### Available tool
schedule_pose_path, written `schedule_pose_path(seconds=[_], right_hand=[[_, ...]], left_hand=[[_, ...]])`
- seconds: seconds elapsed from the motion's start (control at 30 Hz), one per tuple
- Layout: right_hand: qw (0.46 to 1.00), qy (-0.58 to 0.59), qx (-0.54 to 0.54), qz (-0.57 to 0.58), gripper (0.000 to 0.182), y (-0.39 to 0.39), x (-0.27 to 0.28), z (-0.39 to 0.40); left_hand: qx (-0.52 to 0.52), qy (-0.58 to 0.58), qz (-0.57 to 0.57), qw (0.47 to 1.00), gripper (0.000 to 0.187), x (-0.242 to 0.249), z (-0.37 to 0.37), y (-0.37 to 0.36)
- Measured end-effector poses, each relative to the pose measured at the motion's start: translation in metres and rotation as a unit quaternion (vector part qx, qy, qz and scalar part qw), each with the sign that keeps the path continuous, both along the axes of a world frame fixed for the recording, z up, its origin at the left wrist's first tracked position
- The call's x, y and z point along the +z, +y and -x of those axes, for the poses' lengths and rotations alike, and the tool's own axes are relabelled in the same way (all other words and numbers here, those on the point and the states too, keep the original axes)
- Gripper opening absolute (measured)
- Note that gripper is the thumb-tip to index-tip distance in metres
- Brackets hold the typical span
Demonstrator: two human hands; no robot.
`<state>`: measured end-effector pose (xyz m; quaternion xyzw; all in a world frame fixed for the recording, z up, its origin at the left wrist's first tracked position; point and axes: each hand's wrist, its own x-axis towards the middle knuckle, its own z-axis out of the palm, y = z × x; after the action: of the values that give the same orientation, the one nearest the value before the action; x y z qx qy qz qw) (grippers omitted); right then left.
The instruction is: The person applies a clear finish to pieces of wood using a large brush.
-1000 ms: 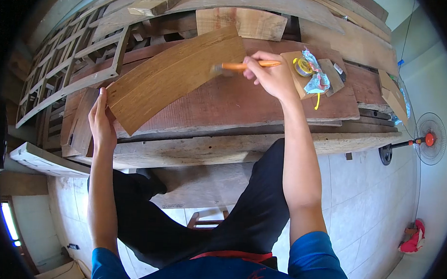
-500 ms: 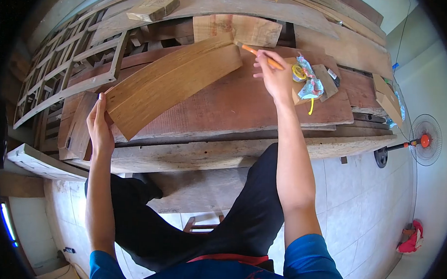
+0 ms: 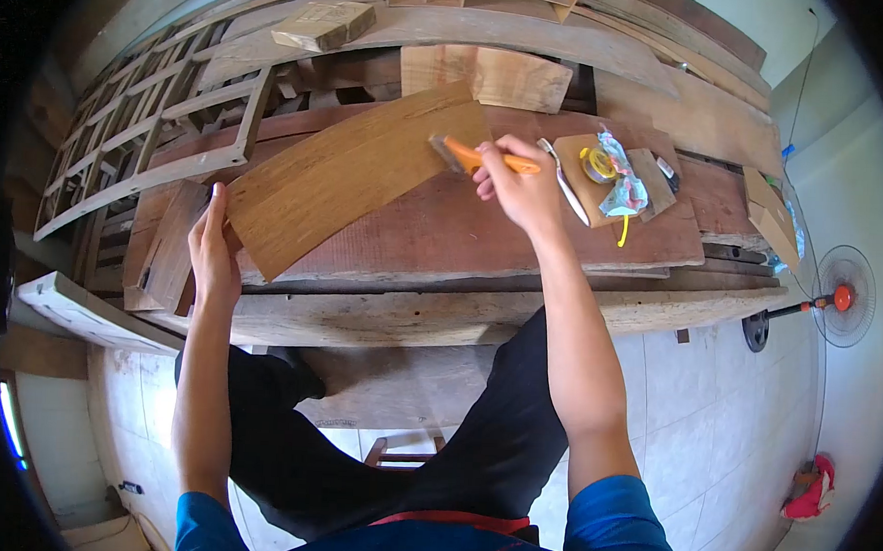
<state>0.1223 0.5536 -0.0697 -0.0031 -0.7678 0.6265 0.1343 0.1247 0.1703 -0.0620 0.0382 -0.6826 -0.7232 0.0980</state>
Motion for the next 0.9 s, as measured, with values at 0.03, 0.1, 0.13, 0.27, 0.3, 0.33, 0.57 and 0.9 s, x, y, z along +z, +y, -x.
schedule_pose_path(seconds=[0.03, 0.1, 0.13, 0.27, 0.3, 0.33, 0.57, 0.9], right_hand=[[1.000, 0.016, 0.022, -0.011, 0.023, -0.012, 0.004, -0.005], [0.998, 0.022, 0.058, 0.028, 0.029, -0.032, 0.011, -0.013], [0.996, 0.018, 0.067, 0.047, 0.031, -0.041, 0.014, -0.016], [0.988, 0.003, 0.072, 0.133, 0.039, -0.069, 0.019, -0.025], [0.985, -0.002, 0.066, 0.157, 0.041, -0.074, 0.019, -0.025], [0.980, -0.004, 0.090, 0.180, 0.039, -0.079, 0.015, -0.025], [0.958, -0.030, 0.209, 0.196, 0.034, -0.109, 0.017, -0.050], [0.927, -0.012, 0.115, 0.357, 0.042, -0.072, 0.035, -0.046]], left_hand=[[0.004, -0.015, -0.012, 1.000, 0.054, 0.000, 0.001, -0.001], [0.017, -0.044, -0.035, 0.998, 0.054, 0.001, 0.002, 0.000], [0.027, -0.050, -0.041, 0.998, 0.054, 0.002, 0.001, 0.002], [0.004, -0.062, -0.068, 0.996, 0.054, -0.001, 0.002, -0.002], [-0.004, -0.072, -0.082, 0.994, 0.054, -0.001, 0.002, -0.002], [-0.011, -0.082, -0.096, 0.992, 0.053, -0.002, 0.003, -0.003], [-0.118, -0.037, -0.234, 0.964, 0.032, -0.006, 0.007, -0.009], [-0.307, 0.098, -0.271, 0.907, 0.092, 0.011, -0.002, 0.023]])
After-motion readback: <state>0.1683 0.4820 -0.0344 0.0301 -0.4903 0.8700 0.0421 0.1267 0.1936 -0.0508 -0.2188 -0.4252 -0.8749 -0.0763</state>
